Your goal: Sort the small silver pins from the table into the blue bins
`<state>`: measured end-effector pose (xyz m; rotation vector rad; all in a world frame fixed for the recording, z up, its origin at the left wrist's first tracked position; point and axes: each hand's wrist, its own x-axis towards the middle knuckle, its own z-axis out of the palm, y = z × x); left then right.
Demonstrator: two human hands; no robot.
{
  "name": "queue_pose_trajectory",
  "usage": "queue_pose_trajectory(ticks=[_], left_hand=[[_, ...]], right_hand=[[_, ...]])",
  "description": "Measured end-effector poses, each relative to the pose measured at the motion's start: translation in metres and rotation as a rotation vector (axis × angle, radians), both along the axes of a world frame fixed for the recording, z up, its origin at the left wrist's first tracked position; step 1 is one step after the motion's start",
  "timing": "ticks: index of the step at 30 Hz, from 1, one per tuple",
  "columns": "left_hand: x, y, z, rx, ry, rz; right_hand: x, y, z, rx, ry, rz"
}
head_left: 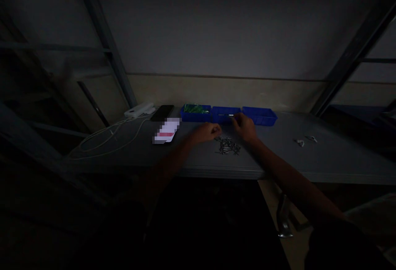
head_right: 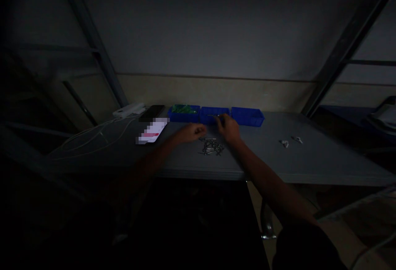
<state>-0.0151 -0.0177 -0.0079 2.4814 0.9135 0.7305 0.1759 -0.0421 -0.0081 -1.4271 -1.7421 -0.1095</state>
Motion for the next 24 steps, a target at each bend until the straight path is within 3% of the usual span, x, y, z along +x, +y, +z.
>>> queue_pose_trajectory(ticks=[7,13,24], left_hand=[[-0.011,0.003,0.008,-0.130,0.067,-0.100],[-0.018,0.003,0.012,-0.148,0.117,-0.192],[-0.018,0.006,0.007,-0.139,0.128,-0.187]], right_hand=[[0.025,0.015,-0.001,-0.055,0.049,-0.197],[0.028,0.018,-0.001,-0.085,0.077,-0.228],[0.034,0.026,-0.003,-0.087,0.099,-0.242]])
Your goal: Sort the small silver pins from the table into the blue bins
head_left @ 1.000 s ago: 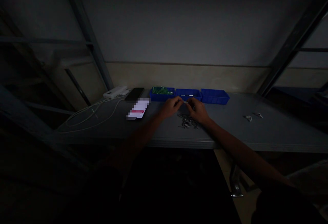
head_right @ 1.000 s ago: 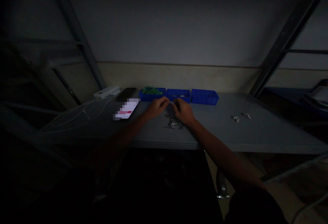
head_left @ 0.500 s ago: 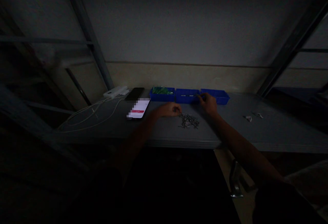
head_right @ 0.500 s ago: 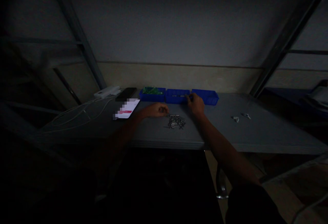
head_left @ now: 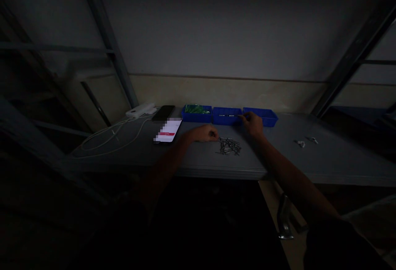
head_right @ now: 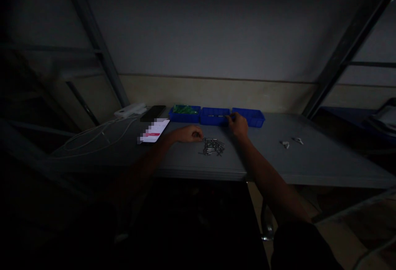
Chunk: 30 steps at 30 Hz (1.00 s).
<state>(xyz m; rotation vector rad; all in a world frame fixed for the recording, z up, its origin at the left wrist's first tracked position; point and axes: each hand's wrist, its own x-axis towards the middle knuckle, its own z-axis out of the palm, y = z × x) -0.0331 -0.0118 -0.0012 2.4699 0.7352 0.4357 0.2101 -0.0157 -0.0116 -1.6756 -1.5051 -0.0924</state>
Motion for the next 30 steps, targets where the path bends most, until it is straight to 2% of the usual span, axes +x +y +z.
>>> queue_pose_trajectory(ticks=[7,11,15,18,23,25,30], left_hand=[[-0.003,0.003,0.000,0.036,-0.059,0.116],[-0.001,0.004,0.001,0.107,-0.068,0.241],[0.003,0.005,-0.001,0.199,-0.113,0.296],[0.006,0.006,-0.004,0.237,-0.128,0.327],[0.010,0.009,-0.008,0.283,-0.153,0.381],[0.011,0.009,-0.008,0.291,-0.176,0.387],[0.013,0.003,-0.004,0.251,-0.198,0.371]], right_hand=[[0.000,0.000,0.000,-0.010,0.012,0.002],[-0.001,0.000,0.000,-0.033,0.006,0.004],[-0.006,-0.004,0.001,-0.012,-0.017,0.022],[-0.018,-0.015,0.002,-0.002,-0.072,0.115],[-0.048,-0.034,0.002,-0.017,-0.214,0.432],[-0.054,-0.038,0.002,-0.015,-0.261,0.472],[-0.054,-0.037,0.000,-0.002,-0.297,0.473]])
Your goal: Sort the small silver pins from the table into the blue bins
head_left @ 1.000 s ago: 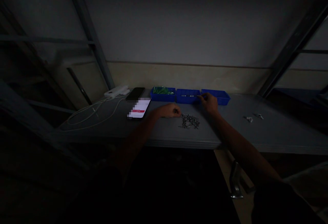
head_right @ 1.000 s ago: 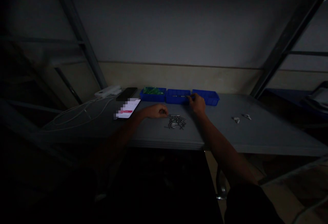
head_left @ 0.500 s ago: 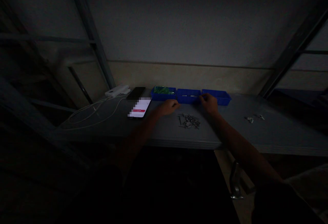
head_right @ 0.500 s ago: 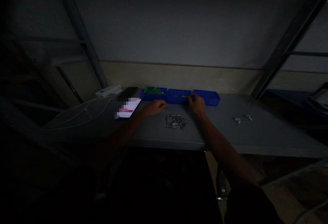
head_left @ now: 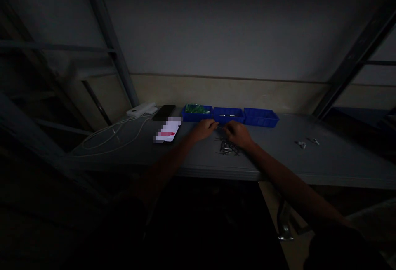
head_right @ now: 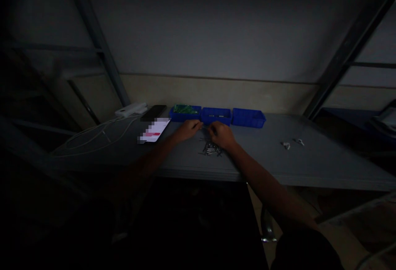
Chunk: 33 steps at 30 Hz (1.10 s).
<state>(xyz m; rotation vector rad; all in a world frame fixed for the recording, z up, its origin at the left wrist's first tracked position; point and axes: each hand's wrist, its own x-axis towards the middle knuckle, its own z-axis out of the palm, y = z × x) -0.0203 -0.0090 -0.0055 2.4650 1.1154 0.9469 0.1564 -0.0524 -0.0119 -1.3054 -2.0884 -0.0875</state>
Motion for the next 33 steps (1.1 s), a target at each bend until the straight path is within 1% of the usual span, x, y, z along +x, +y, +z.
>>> queue_pose_trajectory(ticks=[7,11,19,25,30,33], left_hand=[[-0.0001,-0.0016,-0.0010,-0.001,-0.117,-0.077],[-0.0010,-0.0004,-0.0018,-0.001,-0.114,-0.100],[-0.0005,-0.0063,0.0050,0.000,-0.083,-0.055],[-0.0007,-0.0076,0.0045,0.019,-0.138,-0.081],[-0.0012,-0.0070,0.0049,0.031,-0.141,-0.074],[-0.0012,-0.0066,0.0057,0.042,-0.112,-0.060]], right_hand=[[0.0007,0.0020,-0.0013,0.012,0.034,-0.033],[0.0004,0.0020,-0.0020,0.024,0.053,-0.023],[0.0004,0.0012,-0.0020,0.062,0.076,0.032],[0.0009,0.0017,-0.0016,0.091,0.081,0.015],[0.0009,0.0013,-0.0012,0.088,0.123,0.031],[0.0008,0.0007,-0.0016,0.093,0.133,0.046]])
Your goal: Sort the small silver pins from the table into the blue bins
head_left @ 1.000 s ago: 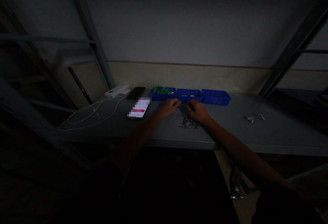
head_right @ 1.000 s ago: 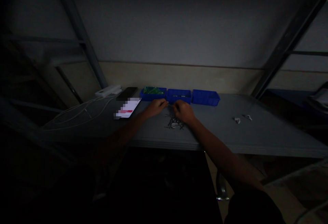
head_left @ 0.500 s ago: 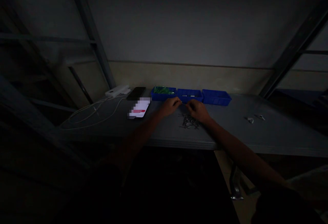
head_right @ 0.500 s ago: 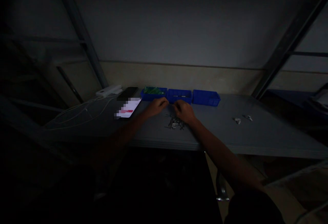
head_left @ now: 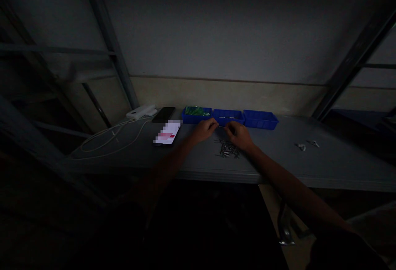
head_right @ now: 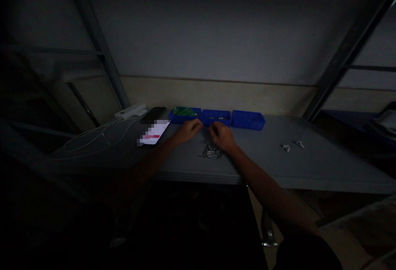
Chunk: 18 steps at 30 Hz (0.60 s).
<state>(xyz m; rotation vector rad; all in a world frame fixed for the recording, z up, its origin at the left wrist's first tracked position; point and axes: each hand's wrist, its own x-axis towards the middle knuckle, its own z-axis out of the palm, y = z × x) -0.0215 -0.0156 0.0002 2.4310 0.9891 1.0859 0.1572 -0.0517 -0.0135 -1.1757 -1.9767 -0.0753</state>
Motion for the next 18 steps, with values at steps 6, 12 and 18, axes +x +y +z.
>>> queue_pose_trajectory(ticks=[6,12,18], left_hand=[[-0.0003,-0.0002,-0.0008,-0.025,-0.019,-0.022],[0.0003,-0.0014,0.0007,-0.015,-0.044,-0.034],[0.0010,-0.0020,0.0014,-0.009,-0.010,-0.007]], right_hand=[[-0.0004,0.0005,-0.0009,0.023,-0.004,-0.014],[-0.0003,0.0011,-0.0005,-0.011,0.011,0.017],[-0.0008,-0.0002,-0.0001,-0.006,-0.003,0.018]])
